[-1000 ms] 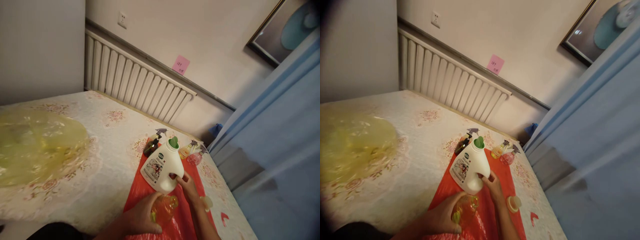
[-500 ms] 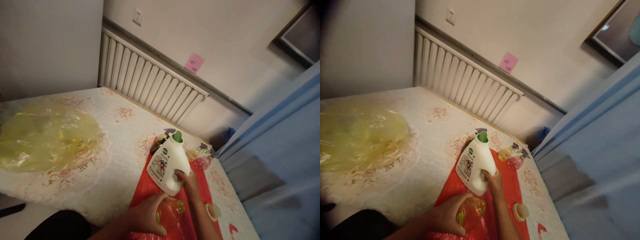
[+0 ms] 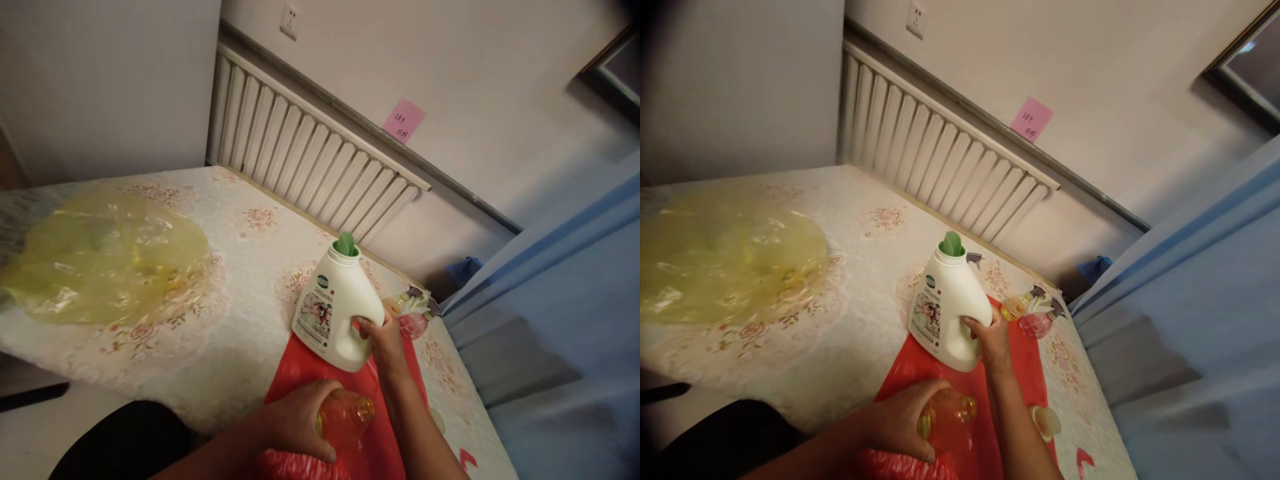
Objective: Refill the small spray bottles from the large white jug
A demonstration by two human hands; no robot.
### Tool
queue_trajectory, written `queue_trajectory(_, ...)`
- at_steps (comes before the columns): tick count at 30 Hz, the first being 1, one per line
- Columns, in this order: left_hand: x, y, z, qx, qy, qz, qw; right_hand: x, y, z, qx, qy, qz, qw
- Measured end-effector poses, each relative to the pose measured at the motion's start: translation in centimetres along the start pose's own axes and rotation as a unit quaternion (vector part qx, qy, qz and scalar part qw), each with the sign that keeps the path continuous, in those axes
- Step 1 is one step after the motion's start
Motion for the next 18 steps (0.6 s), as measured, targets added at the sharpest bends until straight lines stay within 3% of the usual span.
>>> queue_trajectory(7,0.6,0.3,-1.6,-0.009,0.012,0.025,1.0,-4.0,-0.2,-7.0,-0.044,0.006,0.034,0.998)
queue_trajectory(12,0.3,0.5,-1.6,0.023,-0.011,0.062,0.998,-7.9,-1.9,-11.6,-0.048,-0.032,0.045,0.997)
queue_trajectory(18,-0.1,1.3,-0.7,0.072,0.005,0.078,0.994,-13.5,-4.3,-12.8,-0.004,-0.169,0.041,0.985)
Point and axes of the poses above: each hand's wrist, its own y-axis towards the middle knuckle, its own x-axis out of the palm, z = x × y, the point moved 6 cm from there along y, towards the middle knuckle, and after that the axes turned 5 degrees about y, right-handed, at the moved point
